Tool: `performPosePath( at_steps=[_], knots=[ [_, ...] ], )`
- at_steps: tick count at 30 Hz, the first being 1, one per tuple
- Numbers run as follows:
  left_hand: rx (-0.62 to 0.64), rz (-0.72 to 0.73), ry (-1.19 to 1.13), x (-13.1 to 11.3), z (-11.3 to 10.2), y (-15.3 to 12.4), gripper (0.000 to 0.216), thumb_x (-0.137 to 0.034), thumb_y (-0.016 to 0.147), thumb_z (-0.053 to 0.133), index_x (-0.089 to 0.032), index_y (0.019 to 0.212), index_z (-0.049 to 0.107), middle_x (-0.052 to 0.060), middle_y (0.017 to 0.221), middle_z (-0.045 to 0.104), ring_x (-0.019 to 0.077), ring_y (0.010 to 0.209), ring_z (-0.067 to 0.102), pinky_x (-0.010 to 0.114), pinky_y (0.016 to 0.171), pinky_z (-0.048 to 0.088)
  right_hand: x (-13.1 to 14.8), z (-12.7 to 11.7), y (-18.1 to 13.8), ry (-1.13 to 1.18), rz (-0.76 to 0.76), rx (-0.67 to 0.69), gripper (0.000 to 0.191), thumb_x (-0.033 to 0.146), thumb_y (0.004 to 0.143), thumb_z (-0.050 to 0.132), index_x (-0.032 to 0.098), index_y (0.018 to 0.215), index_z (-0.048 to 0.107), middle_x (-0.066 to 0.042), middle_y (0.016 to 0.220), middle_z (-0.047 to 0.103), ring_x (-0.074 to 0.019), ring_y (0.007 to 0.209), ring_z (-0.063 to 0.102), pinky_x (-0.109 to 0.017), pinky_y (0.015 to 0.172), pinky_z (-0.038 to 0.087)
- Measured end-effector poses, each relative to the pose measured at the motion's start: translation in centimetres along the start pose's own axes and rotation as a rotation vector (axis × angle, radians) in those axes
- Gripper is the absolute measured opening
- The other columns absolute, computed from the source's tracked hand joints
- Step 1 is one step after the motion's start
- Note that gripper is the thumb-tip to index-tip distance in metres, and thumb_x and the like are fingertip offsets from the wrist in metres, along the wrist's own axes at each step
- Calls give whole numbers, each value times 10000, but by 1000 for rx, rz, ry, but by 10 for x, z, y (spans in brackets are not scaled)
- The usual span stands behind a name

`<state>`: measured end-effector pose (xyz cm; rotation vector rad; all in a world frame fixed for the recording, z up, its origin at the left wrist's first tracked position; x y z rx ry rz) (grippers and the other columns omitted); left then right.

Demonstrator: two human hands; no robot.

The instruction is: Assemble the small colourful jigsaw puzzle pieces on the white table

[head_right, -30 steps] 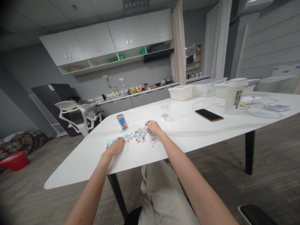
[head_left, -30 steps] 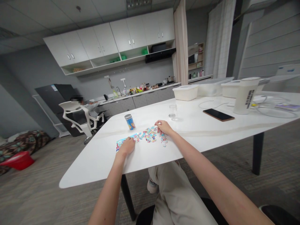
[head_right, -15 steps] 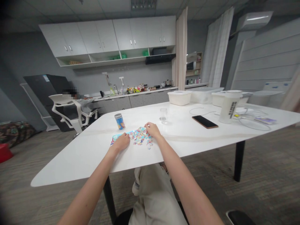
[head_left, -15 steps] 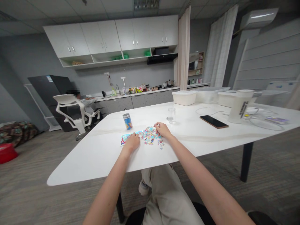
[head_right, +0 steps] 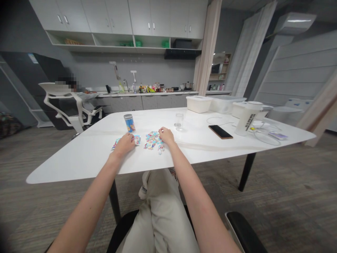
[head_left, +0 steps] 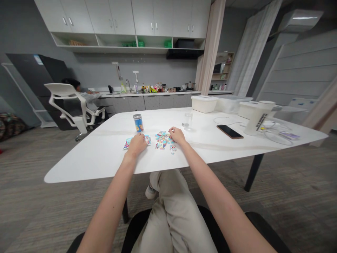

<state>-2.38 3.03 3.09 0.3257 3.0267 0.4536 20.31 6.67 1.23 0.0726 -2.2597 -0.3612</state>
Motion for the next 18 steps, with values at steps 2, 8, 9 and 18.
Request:
performPosePath(
  at_steps=[2, 8, 9, 18],
  knots=[
    [-1, 103, -54, -5, 1, 2, 296, -228, 883, 435, -116, 964, 697, 155, 1068, 679, 247, 1017, 634, 295, 900, 461, 0, 0, 0, -7, 7, 1, 190, 295, 913, 445, 216, 892, 616, 58, 586, 638, -77, 400, 522, -195, 533, 386],
    [31, 287, -171, -16, 9, 3, 329, -335, 863, 497, -139, 989, 730, 137, 1076, 707, 243, 989, 655, 305, 927, 476, 0, 1, 1, -38, 6, 11, 196, 295, 914, 441, 220, 915, 622, 58, 608, 653, -81, 427, 542, -194, 559, 403],
    [31, 314, -200, -19, 10, 3, 329, -295, 864, 484, -144, 1032, 722, 130, 1117, 701, 237, 1028, 649, 303, 953, 469, 0, 2, 1, -42, 4, 13, 197, 293, 915, 440, 220, 916, 624, 57, 610, 654, -81, 431, 545, -193, 561, 405],
    [55, 252, -251, -11, 18, 6, 315, -159, 817, 472, -154, 1030, 705, 105, 1111, 717, 238, 1036, 663, 320, 944, 490, 0, 4, 1, -60, -17, 28, 194, 287, 910, 441, 218, 898, 622, 56, 583, 643, -82, 431, 536, -194, 561, 405]
  ],
)
Point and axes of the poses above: each hand's wrist, its own y-axis towards the middle knuckle, its own z-axis out of the palm, x = y × z, the point moved 8 cm from there along y, towards the middle knuckle
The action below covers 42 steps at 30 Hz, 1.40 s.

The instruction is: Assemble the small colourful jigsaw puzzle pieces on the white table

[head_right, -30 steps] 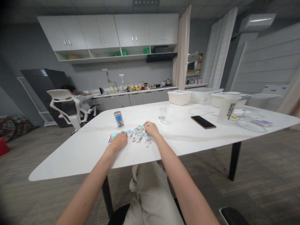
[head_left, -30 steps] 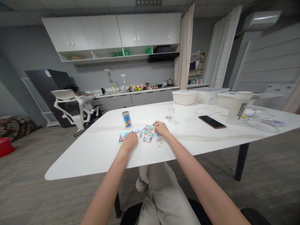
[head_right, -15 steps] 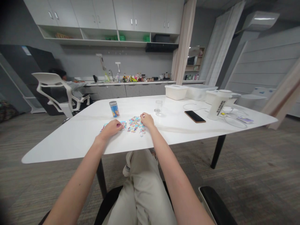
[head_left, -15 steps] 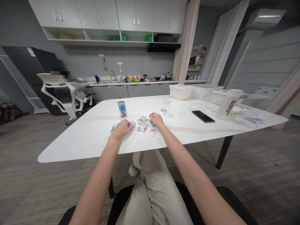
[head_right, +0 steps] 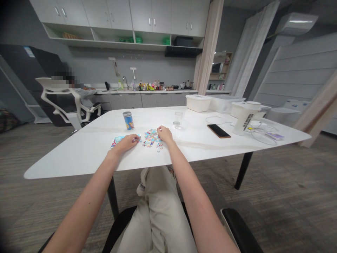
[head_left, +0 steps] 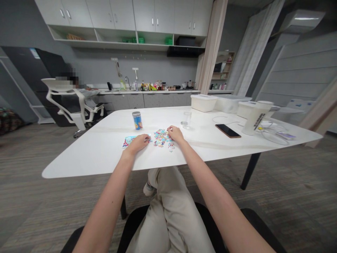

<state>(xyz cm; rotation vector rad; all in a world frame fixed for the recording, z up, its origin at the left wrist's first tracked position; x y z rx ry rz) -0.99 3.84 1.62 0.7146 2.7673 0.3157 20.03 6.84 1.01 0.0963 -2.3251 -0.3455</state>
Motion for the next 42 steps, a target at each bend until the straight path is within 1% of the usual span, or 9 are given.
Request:
performPosePath(
  at_steps=[3, 7, 14, 18, 21, 23, 28, 34, 42],
  knots=[
    [-10, 1, -3, 5, 0, 1, 280, -195, 820, 494, -157, 1001, 704, 102, 1050, 729, 237, 970, 676, 324, 908, 505, 0, 1, 0, -2, -6, 0, 187, 281, 905, 446, 219, 885, 621, 60, 571, 637, -80, 436, 539, -191, 564, 402],
    [3, 121, -44, 5, 6, 3, 303, -219, 868, 459, -175, 1019, 719, 90, 1101, 714, 221, 1029, 655, 331, 958, 490, -3, 2, 1, 1, -2, 2, 180, 269, 898, 451, 219, 890, 623, 60, 583, 645, -77, 424, 532, -190, 560, 402],
    [20, 236, 11, -10, 15, 4, 430, -131, 880, 361, -188, 1126, 709, 109, 1201, 644, 207, 1103, 613, 336, 1021, 446, -2, 3, 1, 0, -14, 5, 194, 273, 903, 451, 221, 913, 638, 53, 605, 658, -87, 441, 547, -201, 591, 415],
    [-8, 253, 2, -25, 8, 2, 416, -174, 905, 347, -162, 1171, 667, 118, 1211, 638, 220, 1128, 599, 347, 1027, 439, -1, -4, 2, -55, 1, -65, 215, 290, 903, 464, 223, 907, 668, 6, 715, 705, -140, 698, 646, -220, 688, 436],
    [-17, 222, -33, -29, 3, -1, 399, -317, 921, 410, -133, 1196, 632, 137, 1219, 639, 250, 1084, 619, 382, 1007, 452, -6, -13, 3, -110, 57, -151, 228, 281, 902, 475, 213, 913, 693, -44, 955, 725, -165, 911, 644, -232, 776, 440],
    [-1, 214, -46, -30, 2, -2, 433, -414, 898, 476, -140, 1197, 626, 134, 1228, 640, 262, 1065, 627, 392, 991, 459, -13, -16, 2, -129, 118, -176, 245, 242, 903, 462, 192, 927, 702, -73, 1023, 712, -174, 950, 637, -239, 811, 440],
    [32, 271, -64, -38, 1, -5, 412, -498, 856, 553, -182, 1086, 687, 100, 1155, 691, 257, 1086, 624, 363, 985, 451, -25, -21, 0, -126, 224, -207, 294, 175, 900, 412, 157, 969, 697, -118, 1006, 708, -210, 963, 640, -277, 840, 453],
    [27, 321, 13, -47, 5, -3, 332, -405, 911, 501, -175, 1004, 722, 113, 1126, 699, 259, 1071, 627, 378, 982, 455, -30, -27, 0, -73, 272, -262, 304, 179, 905, 379, 143, 989, 668, -165, 1082, 675, -252, 1025, 623, -314, 875, 463],
    [-27, 310, 139, -58, 7, -3, 326, -350, 940, 465, -147, 1057, 692, 139, 1133, 669, 266, 1047, 629, 386, 959, 466, -36, -30, 5, 76, 278, -274, 322, 206, 915, 333, 181, 981, 647, -87, 876, 692, -192, 858, 648, -264, 777, 495]
  ],
)
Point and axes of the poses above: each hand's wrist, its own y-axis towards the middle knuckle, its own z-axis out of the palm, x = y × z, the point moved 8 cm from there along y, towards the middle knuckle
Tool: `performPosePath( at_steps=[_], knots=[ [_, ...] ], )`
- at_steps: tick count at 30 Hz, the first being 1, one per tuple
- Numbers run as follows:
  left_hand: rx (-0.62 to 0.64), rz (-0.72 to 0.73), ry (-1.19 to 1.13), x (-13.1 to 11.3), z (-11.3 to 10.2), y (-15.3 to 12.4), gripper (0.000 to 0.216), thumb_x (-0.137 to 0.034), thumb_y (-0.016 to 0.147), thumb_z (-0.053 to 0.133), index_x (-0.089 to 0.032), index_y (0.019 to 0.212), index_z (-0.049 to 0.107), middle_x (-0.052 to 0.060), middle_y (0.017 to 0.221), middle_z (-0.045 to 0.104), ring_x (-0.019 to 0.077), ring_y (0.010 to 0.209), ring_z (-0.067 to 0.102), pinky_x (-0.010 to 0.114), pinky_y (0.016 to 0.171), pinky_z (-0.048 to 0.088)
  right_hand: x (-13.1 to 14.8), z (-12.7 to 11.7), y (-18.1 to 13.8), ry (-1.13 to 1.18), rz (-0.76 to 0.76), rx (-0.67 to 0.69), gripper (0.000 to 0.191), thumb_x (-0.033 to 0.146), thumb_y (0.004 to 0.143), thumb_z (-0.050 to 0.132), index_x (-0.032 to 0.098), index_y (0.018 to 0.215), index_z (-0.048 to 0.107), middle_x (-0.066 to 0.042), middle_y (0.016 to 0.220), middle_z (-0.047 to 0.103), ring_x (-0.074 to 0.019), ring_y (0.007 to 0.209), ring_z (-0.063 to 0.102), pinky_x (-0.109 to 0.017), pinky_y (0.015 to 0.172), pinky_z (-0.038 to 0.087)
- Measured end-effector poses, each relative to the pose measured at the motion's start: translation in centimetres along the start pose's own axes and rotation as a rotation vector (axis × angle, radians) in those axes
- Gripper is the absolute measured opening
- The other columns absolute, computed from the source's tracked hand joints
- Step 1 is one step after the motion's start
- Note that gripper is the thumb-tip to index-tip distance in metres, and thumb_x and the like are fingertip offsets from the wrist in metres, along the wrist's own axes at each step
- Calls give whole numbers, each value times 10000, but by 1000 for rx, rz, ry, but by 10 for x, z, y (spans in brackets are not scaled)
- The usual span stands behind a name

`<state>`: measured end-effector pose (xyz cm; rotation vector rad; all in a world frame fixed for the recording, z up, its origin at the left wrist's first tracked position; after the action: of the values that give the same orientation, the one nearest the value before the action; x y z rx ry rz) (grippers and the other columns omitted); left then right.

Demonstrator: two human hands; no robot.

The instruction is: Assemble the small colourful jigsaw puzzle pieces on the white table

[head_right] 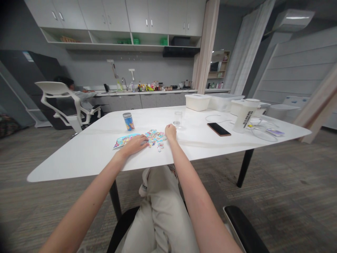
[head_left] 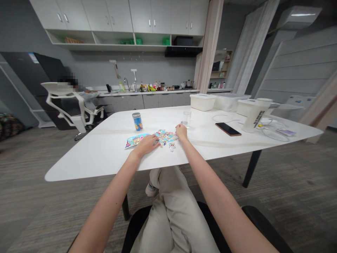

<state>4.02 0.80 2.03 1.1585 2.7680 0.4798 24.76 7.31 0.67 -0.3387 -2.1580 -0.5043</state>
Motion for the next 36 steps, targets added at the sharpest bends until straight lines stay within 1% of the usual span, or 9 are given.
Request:
performPosePath(
  at_steps=[6, 9, 15, 20, 25, 28, 31, 33, 36],
  knots=[
    [63, 190, -146, -19, 2, -2, 330, -322, 978, 413, -189, 1110, 685, 89, 1214, 655, 206, 1117, 608, 325, 1000, 436, -8, 6, 0, 101, 67, 54, 308, 231, 914, 340, 159, 992, 629, -73, 756, 664, -162, 580, 624, -263, 596, 511],
    [75, 171, -139, -17, 5, -1, 342, -306, 980, 404, -184, 1138, 683, 97, 1227, 649, 207, 1116, 608, 323, 992, 439, -9, 11, -1, 140, 80, 82, 291, 233, 913, 351, 162, 987, 623, -51, 720, 646, -137, 520, 609, -238, 545, 507],
    [72, 107, -98, -12, 8, -1, 386, -323, 988, 371, -150, 1182, 656, 123, 1226, 645, 221, 1124, 602, 334, 1001, 438, -8, 9, 0, 162, 82, 77, 308, 233, 920, 325, 167, 988, 618, -50, 706, 641, -138, 522, 613, -236, 526, 514],
    [60, 118, -148, -14, 6, -1, 398, -351, 994, 346, -168, 1184, 644, 105, 1269, 635, 218, 1186, 571, 350, 1050, 407, -9, 10, -3, 144, 82, 90, 258, 239, 897, 390, 163, 963, 628, -64, 718, 653, -143, 487, 590, -249, 505, 505],
    [88, 154, -141, -15, 7, -1, 404, -361, 991, 338, -177, 1127, 670, 93, 1252, 646, 205, 1181, 572, 336, 1045, 411, -6, 9, -1, 111, 52, 65, 256, 220, 900, 382, 171, 924, 632, -72, 821, 677, -149, 608, 640, -254, 621, 519],
    [90, 137, -140, -13, 9, 0, 405, -353, 985, 352, -154, 1150, 664, 114, 1260, 639, 217, 1186, 572, 346, 1045, 411, -4, 3, 1, 82, 43, 24, 279, 209, 910, 360, 182, 921, 637, -90, 920, 690, -175, 801, 667, -265, 743, 511],
    [87, 114, -135, -10, 10, 0, 401, -358, 976, 382, -142, 1172, 657, 131, 1270, 631, 234, 1178, 582, 359, 1040, 415, -3, -3, 2, 47, 42, -7, 286, 191, 905, 364, 178, 886, 649, -119, 1009, 691, -210, 999, 630, -283, 854, 477],
    [82, 102, -130, -9, 9, -1, 403, -364, 971, 395, -139, 1182, 655, 135, 1285, 621, 240, 1176, 585, 361, 1038, 417, -3, -4, 1, 33, 42, -8, 283, 187, 899, 371, 168, 877, 653, -136, 1030, 688, -227, 1033, 616, -300, 877, 464],
    [72, 106, -143, -11, 7, -2, 417, -371, 980, 376, -153, 1228, 631, 123, 1324, 602, 229, 1205, 570, 358, 1056, 408, -1, -1, -2, 32, 27, 17, 266, 192, 893, 385, 164, 885, 650, -132, 1015, 685, -225, 979, 635, -302, 842, 477]
  ],
)
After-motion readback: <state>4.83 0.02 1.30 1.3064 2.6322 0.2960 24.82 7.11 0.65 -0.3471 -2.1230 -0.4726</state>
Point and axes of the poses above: each hand's wrist, its own y-axis towards the middle knuckle, its own z-axis out of the palm, x = y × z, the point moved 8 cm from there along y, towards the middle knuckle
